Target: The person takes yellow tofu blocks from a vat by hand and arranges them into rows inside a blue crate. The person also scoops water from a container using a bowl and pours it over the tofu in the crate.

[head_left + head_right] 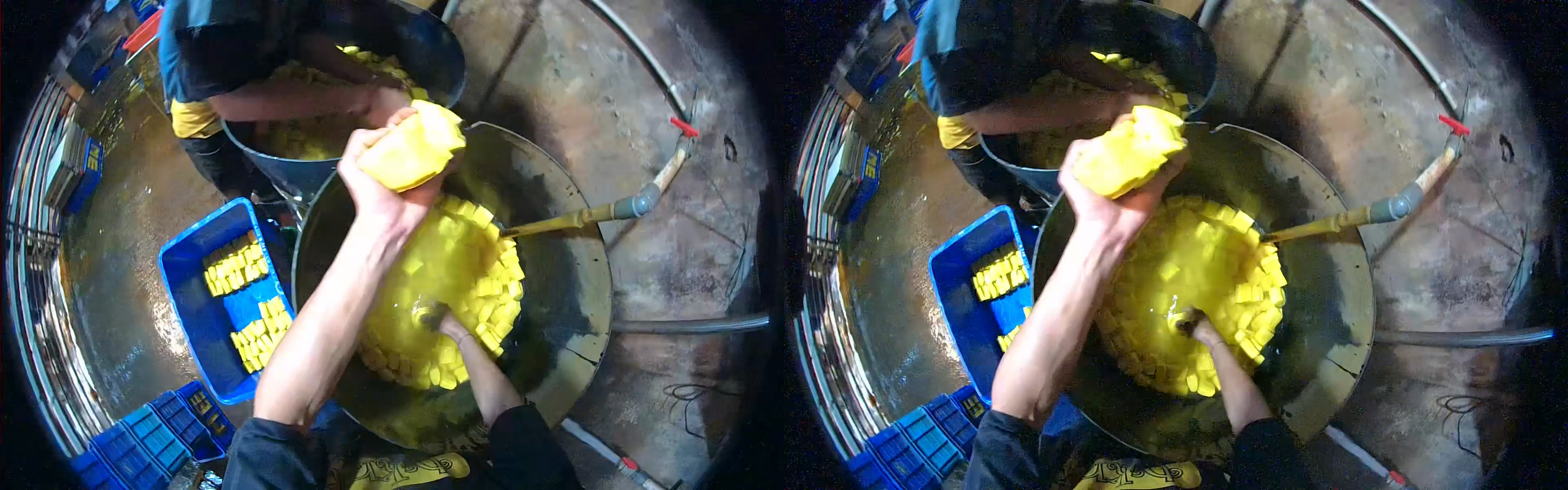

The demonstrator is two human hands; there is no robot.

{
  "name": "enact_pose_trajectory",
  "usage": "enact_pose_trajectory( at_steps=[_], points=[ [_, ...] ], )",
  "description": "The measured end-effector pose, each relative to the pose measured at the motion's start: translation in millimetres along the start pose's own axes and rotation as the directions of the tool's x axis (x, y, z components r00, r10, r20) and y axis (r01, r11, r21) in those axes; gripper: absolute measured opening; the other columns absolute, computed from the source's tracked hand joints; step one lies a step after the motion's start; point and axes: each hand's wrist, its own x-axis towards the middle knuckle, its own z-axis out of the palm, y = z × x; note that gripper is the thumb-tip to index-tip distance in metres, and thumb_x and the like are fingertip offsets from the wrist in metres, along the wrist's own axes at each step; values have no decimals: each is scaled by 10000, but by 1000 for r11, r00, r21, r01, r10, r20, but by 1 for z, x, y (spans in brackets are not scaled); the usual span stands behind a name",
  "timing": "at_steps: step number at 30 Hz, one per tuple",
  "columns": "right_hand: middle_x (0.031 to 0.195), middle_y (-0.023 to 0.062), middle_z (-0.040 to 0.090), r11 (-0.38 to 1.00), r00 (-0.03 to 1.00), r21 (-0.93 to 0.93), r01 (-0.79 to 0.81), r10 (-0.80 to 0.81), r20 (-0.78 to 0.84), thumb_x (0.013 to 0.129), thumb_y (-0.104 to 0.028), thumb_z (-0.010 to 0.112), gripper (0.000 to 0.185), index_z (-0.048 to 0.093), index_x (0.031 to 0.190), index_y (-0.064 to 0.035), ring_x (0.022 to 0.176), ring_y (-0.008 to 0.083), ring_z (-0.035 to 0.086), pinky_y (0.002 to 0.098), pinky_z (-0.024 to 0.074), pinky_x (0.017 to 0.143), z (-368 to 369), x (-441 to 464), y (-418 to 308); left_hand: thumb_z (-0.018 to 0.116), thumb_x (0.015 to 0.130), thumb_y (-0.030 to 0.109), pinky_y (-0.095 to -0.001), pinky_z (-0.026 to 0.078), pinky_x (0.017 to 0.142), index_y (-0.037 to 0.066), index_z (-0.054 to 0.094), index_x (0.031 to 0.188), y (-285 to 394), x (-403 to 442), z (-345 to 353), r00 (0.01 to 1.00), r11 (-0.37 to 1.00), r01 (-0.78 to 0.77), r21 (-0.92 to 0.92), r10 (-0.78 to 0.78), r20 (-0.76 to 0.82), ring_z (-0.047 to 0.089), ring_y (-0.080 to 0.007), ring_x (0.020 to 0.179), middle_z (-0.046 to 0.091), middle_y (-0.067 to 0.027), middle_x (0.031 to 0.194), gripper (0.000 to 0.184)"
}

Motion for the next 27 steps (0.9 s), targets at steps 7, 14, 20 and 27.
enact_pose_trajectory(
  at_steps=[7,14,20,27],
  points=[
    [1037,52,581,748,915,651,-130,-163,370,787,-69,683,359,548,1111,4,923,127,576,274,484,810,-101,-27,-279,478,769,319,-490,445,933,77,587,1060,132,-101,-20,978,977,-210,41,209,11,588,-318,1029,610,-159,1102,393],
    [965,95,642,928,914,327,177,-278,295,718,-94,787,407,564,1053,-30,907,163,635,294,496,796,-32,-53,-493,504,713,324,-410,456,854,116,543,940,179,-182,-128,951,972,-163,171,200,-235,569,-281,941,577,-91,947,310],
    [1349,238,344,845,902,-322,426,-422,86,584,-394,819,921,391,1328,-60,1255,409,326,493,271,1037,97,-12,-512,481,812,253,-382,457,896,71,530,1021,210,-253,-216,991,973,-127,-193,115,-73,565,-276,982,576,-115,1031,282],
    [1194,146,539,899,626,251,-359,33,779,774,-314,691,582,493,1248,-41,1141,232,499,351,409,958,265,83,-421,331,750,827,-550,330,1027,160,44,1486,295,-289,-320,673,995,-92,26,81,-736,374,-330,1285,304,-135,1439,1034]
  ],
)
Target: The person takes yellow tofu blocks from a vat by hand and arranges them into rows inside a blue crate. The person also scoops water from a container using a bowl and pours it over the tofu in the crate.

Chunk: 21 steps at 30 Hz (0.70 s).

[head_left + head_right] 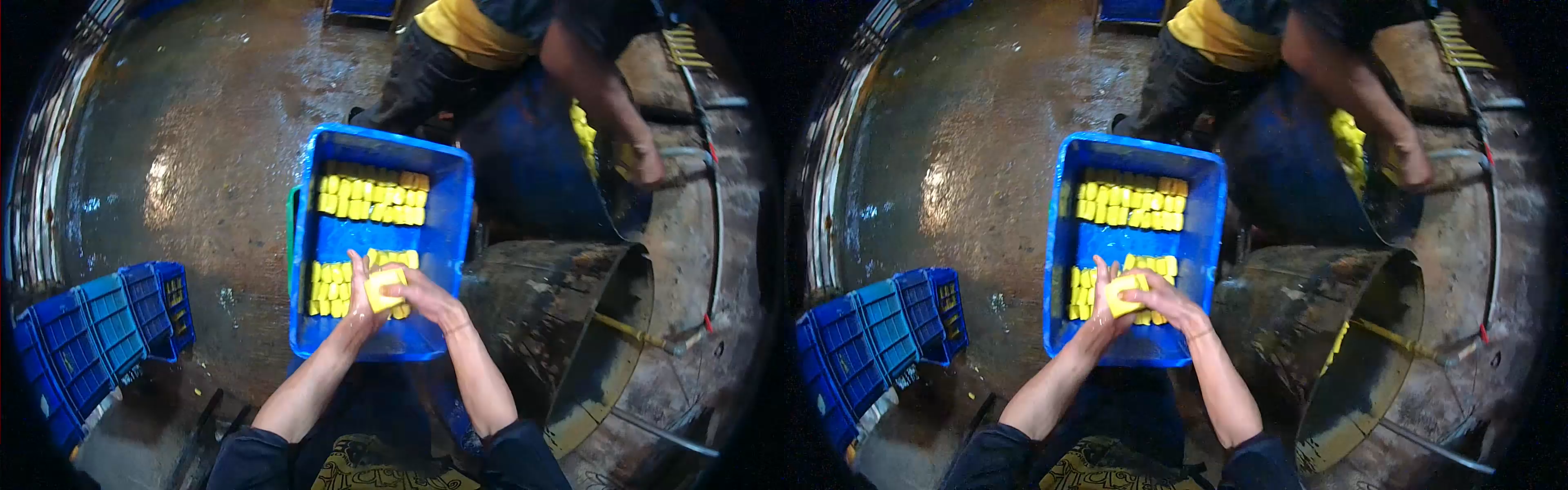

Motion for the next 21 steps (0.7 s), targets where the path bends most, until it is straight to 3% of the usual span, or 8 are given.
enact_pose_trajectory(
  at_steps=[3,6,8,11,13,16,19,21],
  points=[
    [1071,92,609,961,985,220,-166,152,77,802,-294,648,450,562,1158,-33,993,170,587,315,492,818,3,80,-2,276,799,793,-576,294,1038,94,32,1478,36,25,-31,990,990,-140,9,140,-11,343,-333,1311,245,-163,1473,1005],
    [1127,188,598,955,949,-233,-185,113,-293,699,-455,702,665,576,1160,6,1045,284,580,402,464,890,13,171,29,304,879,699,-494,128,1102,73,108,1474,52,13,-67,971,964,-194,182,215,-107,215,-286,1380,208,-143,1506,886],
    [1253,260,489,693,801,-624,-360,-113,-587,618,-542,730,804,578,1184,7,1196,440,417,543,345,989,39,229,74,326,900,658,-472,126,1089,78,201,1462,41,17,-106,944,925,-222,308,282,-168,223,-261,1375,259,-110,1496,817],
    [1382,255,303,702,739,-489,-518,80,-669,627,-535,734,763,581,1206,-63,1294,560,153,590,284,1018,80,236,107,345,915,624,-464,145,1087,80,217,1459,34,12,-123,931,935,-65,348,182,-316,233,-236,1373,255,-94,1503,780],
    [1366,255,380,638,708,-515,-572,67,-703,644,-548,731,816,545,1249,-34,1300,484,268,512,312,1041,76,234,113,361,916,616,-454,186,1079,78,218,1458,35,13,-130,923,921,-45,386,186,-338,237,-242,1371,244,-94,1508,777],
    [1312,212,506,988,922,-127,-91,36,-385,770,-568,636,850,433,1334,35,1200,262,509,304,351,1037,7,200,114,382,927,574,-385,241,1068,75,281,1433,27,14,-134,944,894,-154,420,259,-204,302,-232,1337,346,-94,1452,718],
    [1292,144,532,995,948,93,-41,69,-312,863,-456,600,692,427,1343,13,1141,207,536,321,396,993,-14,93,44,403,939,509,-366,276,1048,79,353,1395,15,-2,-85,954,805,-119,582,255,-158,360,-222,1292,403,-81,1410,629],
    [1228,110,565,951,928,125,281,-237,-288,907,-278,597,518,454,1320,-1,1085,172,561,288,440,927,-14,23,40,399,958,432,-370,268,1070,38,372,1376,-7,-17,-39,948,718,-121,686,289,-135,334,-231,1303,355,-115,1423,575]
  ],
)
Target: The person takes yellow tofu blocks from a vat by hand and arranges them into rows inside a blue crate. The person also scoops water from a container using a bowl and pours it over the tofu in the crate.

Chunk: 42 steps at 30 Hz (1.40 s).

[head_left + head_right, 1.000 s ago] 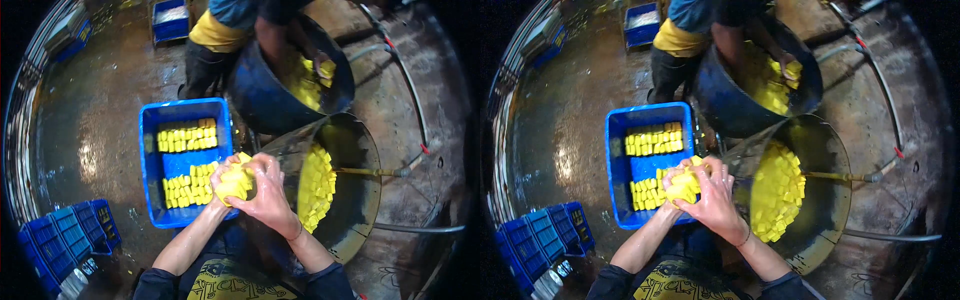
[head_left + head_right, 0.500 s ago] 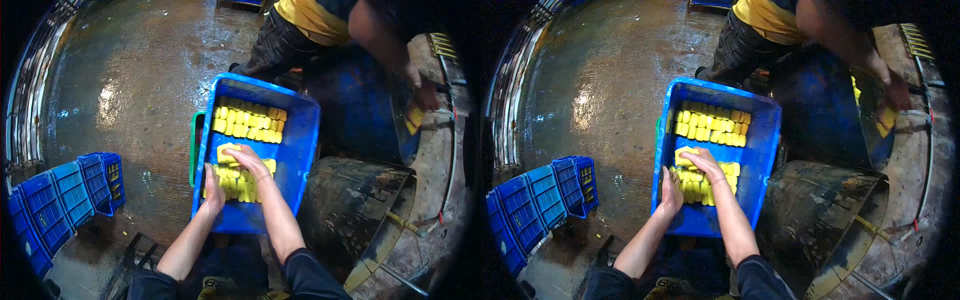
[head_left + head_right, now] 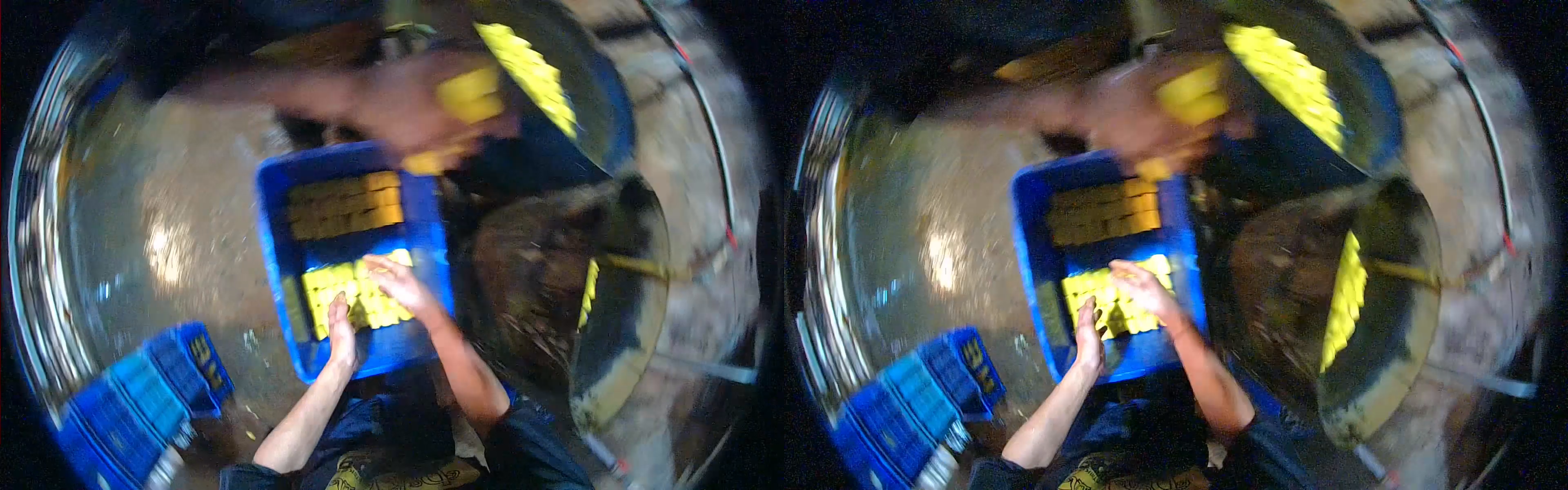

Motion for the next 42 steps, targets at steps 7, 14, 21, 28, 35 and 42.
enact_pose_trajectory(
  at_steps=[7,14,21,28,35,42],
  points=[
    [1206,237,531,813,743,61,579,-495,-450,827,-221,669,489,484,1194,43,1079,363,567,482,508,845,-103,-302,-156,534,829,43,-330,385,930,4,501,1092,83,-172,236,499,712,-679,-178,626,600,493,-203,1037,504,-113,1085,268],
    [830,100,617,937,767,-345,-55,-181,-615,812,-171,677,265,584,951,35,797,166,607,285,520,728,-320,-369,-16,611,765,23,-342,522,748,5,570,1017,-4,-190,477,-170,13,-985,-172,-257,951,611,-306,787,604,-163,937,256],
    [861,148,637,419,706,-570,-707,362,-609,919,-182,469,257,618,921,27,850,261,632,405,545,736,-337,-292,133,536,849,119,-385,523,717,37,605,1035,-220,-55,424,334,-551,-814,-183,-702,629,606,-276,905,606,-140,993,215],
    [1009,230,619,755,790,-425,-498,194,-582,817,-137,528,283,584,1070,-22,894,345,618,457,498,804,-348,-261,228,489,899,190,-436,517,724,72,636,1039,-263,-9,379,540,-632,-773,60,-604,586,594,-271,998,605,-132,1033,235],
    [1025,196,634,935,867,-266,-235,78,-492,786,-233,640,368,592,1114,-74,914,261,624,389,497,813,-485,-259,111,558,838,190,-505,407,941,99,656,981,-208,44,423,268,-621,-781,-66,-428,863,494,-339,1115,593,-167,1044,196],
    [1075,196,617,817,728,-475,-326,-103,-678,769,-199,653,464,554,1220,-156,1013,370,587,450,479,880,-535,-164,62,713,727,302,-474,356,999,57,658,979,-180,62,469,608,-357,-786,505,-297,736,545,-340,1062,608,-192,1090,356]
  ],
)
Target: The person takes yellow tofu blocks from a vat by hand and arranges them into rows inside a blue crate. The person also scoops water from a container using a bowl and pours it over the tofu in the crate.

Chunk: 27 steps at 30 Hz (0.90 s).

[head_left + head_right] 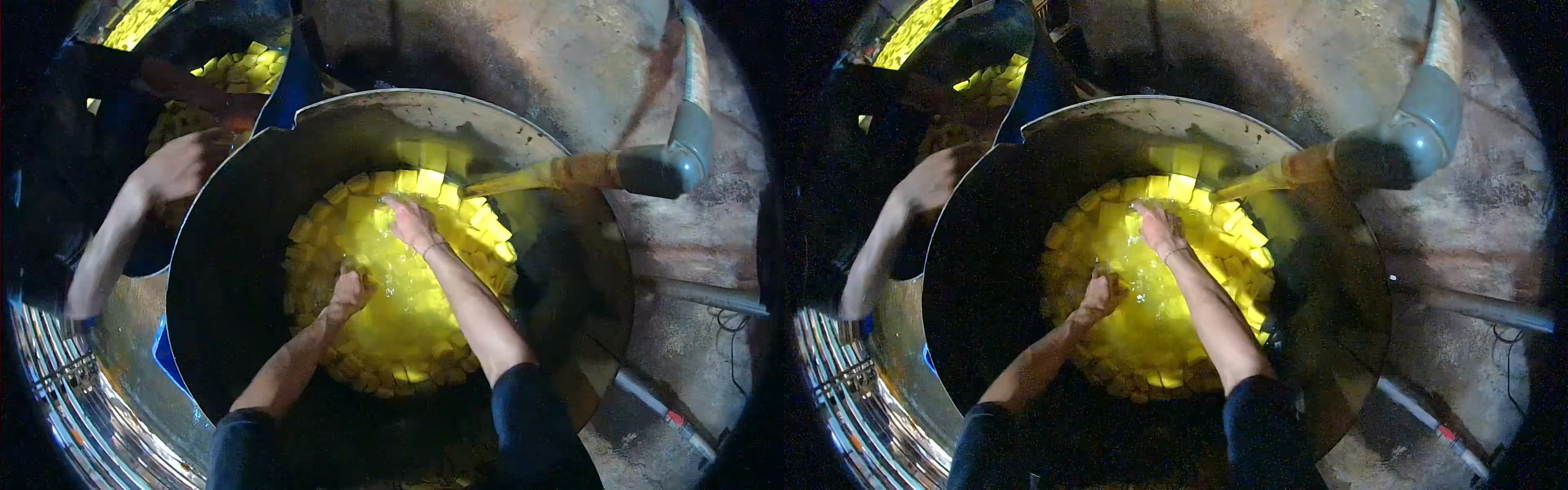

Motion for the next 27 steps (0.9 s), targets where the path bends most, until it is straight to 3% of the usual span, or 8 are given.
enact_pose_trajectory(
  at_steps=[4,6,8,11,12,13,17,27],
  points=[
    [1159,187,583,999,999,13,34,-34,11,717,-122,707,536,554,1231,-105,1114,317,544,404,454,942,36,23,27,724,742,250,-431,507,780,44,640,992,2,-15,3,916,961,-262,-90,218,-336,621,-338,895,646,-178,869,336],
    [1178,178,587,949,985,270,163,-174,17,703,-156,749,535,571,1189,-23,1121,281,549,363,456,940,37,17,49,727,765,205,-394,513,801,43,634,1003,14,-23,-15,996,834,20,-552,-64,-61,629,-264,908,657,-149,936,303],
    [1159,152,608,945,993,309,104,-114,15,693,-198,789,531,597,1138,20,1075,233,571,331,460,907,8,-17,35,713,792,132,-338,505,831,62,621,1048,0,-12,-6,995,687,81,-722,-14,99,607,-192,925,639,-112,1052,281],
    [1056,103,655,793,989,604,-76,-19,149,739,-165,774,426,626,1093,19,981,184,592,312,462,872,-1,-66,31,659,842,151,-322,496,805,86,585,1110,2,-9,-5,924,304,-368,-878,221,-311,569,-162,960,606,-78,1067,285],
    [1018,84,667,733,991,677,-61,-38,131,755,-146,763,383,633,1075,21,958,167,593,310,464,862,10,-79,40,607,856,133,-311,493,784,94,584,1086,15,-11,-14,997,316,76,-946,-32,69,571,-167,946,606,-90,1044,234],
    [1000,66,675,711,994,697,-92,18,112,767,-113,747,325,641,1043,23,932,147,596,297,472,839,2,-99,25,569,867,149,-313,497,773,87,584,1063,22,-8,-11,992,100,117,-988,-59,112,584,-179,908,609,-96,1030,206],
    [911,67,655,641,994,760,-107,49,98,777,-120,745,261,639,966,25,876,112,586,250,486,767,23,-131,6,441,877,213,-378,504,792,31,565,1001,46,-3,11,989,-472,43,-881,-102,103,610,-257,841,619,-115,947,253],
    [1151,229,516,961,914,157,228,-156,-374,889,-228,600,439,428,1235,-21,1061,341,524,426,405,931,12,-135,-38,440,845,298,-361,499,798,67,578,963,106,-29,6,994,-769,-68,-635,-108,25,609,-235,836,632,-79,895,294]
  ],
)
